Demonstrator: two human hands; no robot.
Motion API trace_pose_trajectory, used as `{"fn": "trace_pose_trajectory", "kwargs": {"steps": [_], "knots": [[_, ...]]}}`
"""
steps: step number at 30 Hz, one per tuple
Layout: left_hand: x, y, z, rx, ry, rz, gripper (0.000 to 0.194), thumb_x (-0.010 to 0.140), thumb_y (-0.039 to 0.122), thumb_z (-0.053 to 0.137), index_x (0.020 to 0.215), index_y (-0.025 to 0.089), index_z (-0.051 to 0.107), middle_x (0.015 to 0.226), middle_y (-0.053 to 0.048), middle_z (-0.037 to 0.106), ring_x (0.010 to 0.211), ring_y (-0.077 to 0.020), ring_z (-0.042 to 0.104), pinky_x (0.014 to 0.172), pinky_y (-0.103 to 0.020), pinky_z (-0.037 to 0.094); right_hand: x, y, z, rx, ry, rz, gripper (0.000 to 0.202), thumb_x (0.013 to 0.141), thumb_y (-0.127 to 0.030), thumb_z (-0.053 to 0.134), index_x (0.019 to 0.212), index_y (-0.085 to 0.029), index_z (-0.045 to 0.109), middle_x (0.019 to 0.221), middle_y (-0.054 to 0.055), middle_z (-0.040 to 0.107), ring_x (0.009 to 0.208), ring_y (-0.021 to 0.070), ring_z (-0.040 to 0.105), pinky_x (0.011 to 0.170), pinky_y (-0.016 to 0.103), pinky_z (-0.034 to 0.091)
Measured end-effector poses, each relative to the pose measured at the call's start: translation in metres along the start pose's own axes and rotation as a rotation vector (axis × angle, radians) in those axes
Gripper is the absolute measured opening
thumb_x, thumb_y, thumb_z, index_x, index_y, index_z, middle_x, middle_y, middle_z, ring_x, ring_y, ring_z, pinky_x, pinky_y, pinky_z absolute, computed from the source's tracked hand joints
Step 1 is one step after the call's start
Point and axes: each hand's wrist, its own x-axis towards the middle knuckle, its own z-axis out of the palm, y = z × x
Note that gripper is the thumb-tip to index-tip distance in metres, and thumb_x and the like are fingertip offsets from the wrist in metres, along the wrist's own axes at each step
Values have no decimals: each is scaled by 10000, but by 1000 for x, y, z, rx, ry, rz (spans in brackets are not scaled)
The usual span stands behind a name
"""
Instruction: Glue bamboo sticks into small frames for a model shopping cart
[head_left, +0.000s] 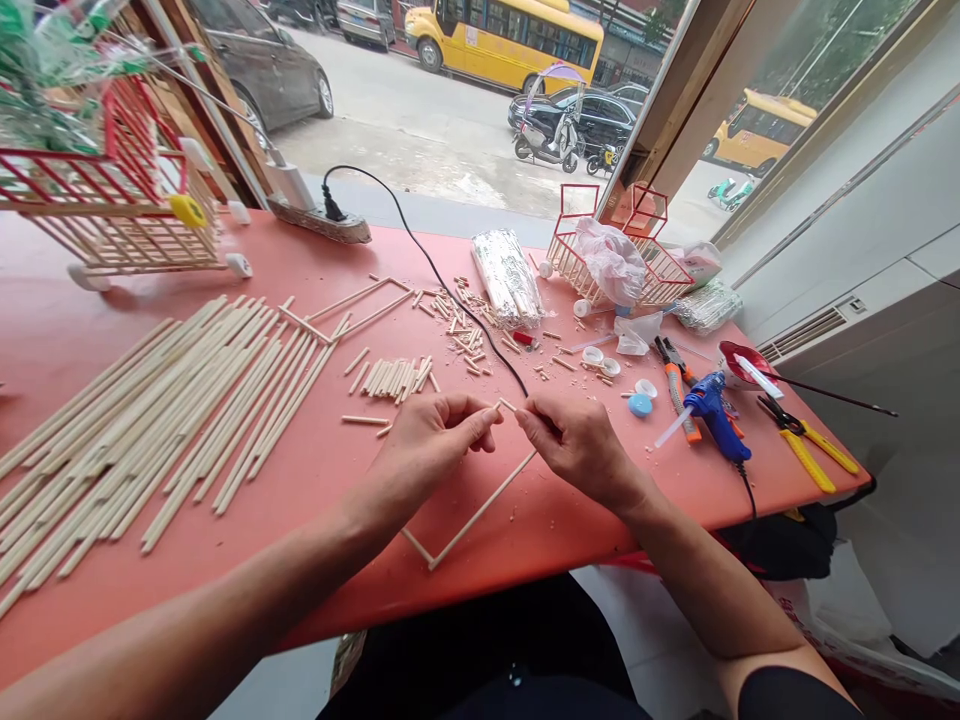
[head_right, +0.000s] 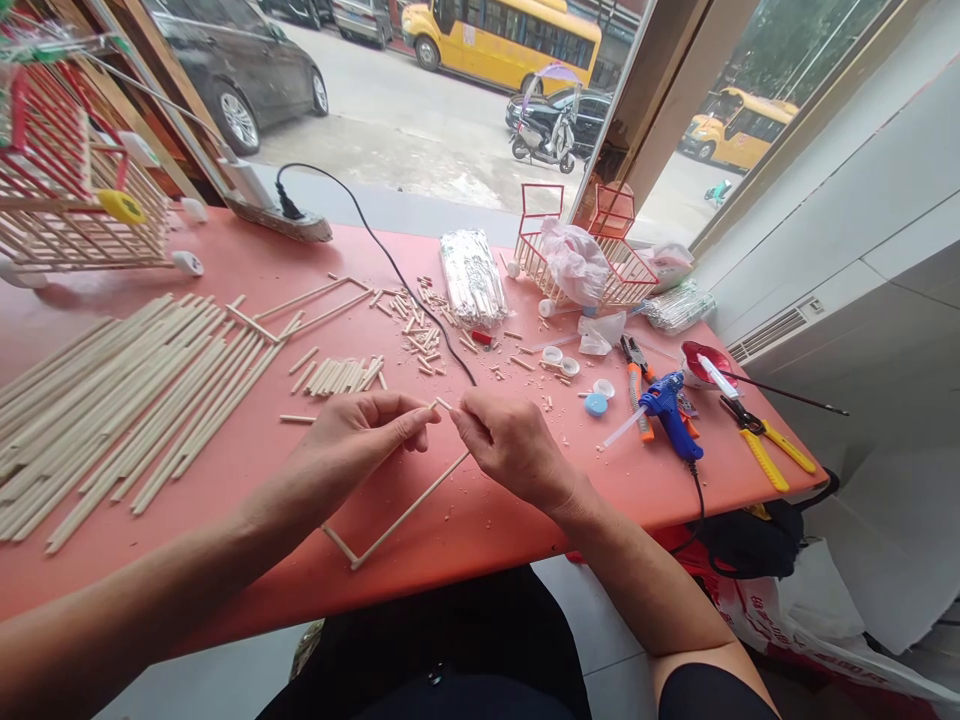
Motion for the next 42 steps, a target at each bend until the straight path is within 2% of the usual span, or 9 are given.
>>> {"fn": "trace_pose_trajectory", "kwargs": {"steps": [29, 40, 42], "knots": [[0, -4, 0, 10, 0, 5, 346, 829, 477, 702, 651, 182, 721, 658, -38, 698, 668, -172, 586, 676, -307, 428, 0, 1, 1, 12, -12, -18, 348, 1005, -205, 545, 696, -208, 386, 606, -74, 355, 546, 71, 313, 561, 243, 254], [-1, -1, -1, 25, 13, 33, 340, 844, 457, 701, 633, 191, 716, 650, -43, 705, 652, -176, 606, 654, -300, 445, 0, -1, -1, 7, -28, 10, 330, 1010, -229, 534, 693, -204, 446, 603, -62, 398, 552, 83, 331, 567, 251, 272], [0, -2, -1, -4, 5, 40, 306, 852, 448, 707, 694, 186, 722, 656, -36, 710, 656, -175, 623, 663, -297, 457, 1, -1, 0, 4, -18, 20, 323, 1010, -236, 538, 698, -202, 461, 603, -60, 416, 552, 83, 340, 571, 248, 279]]}}
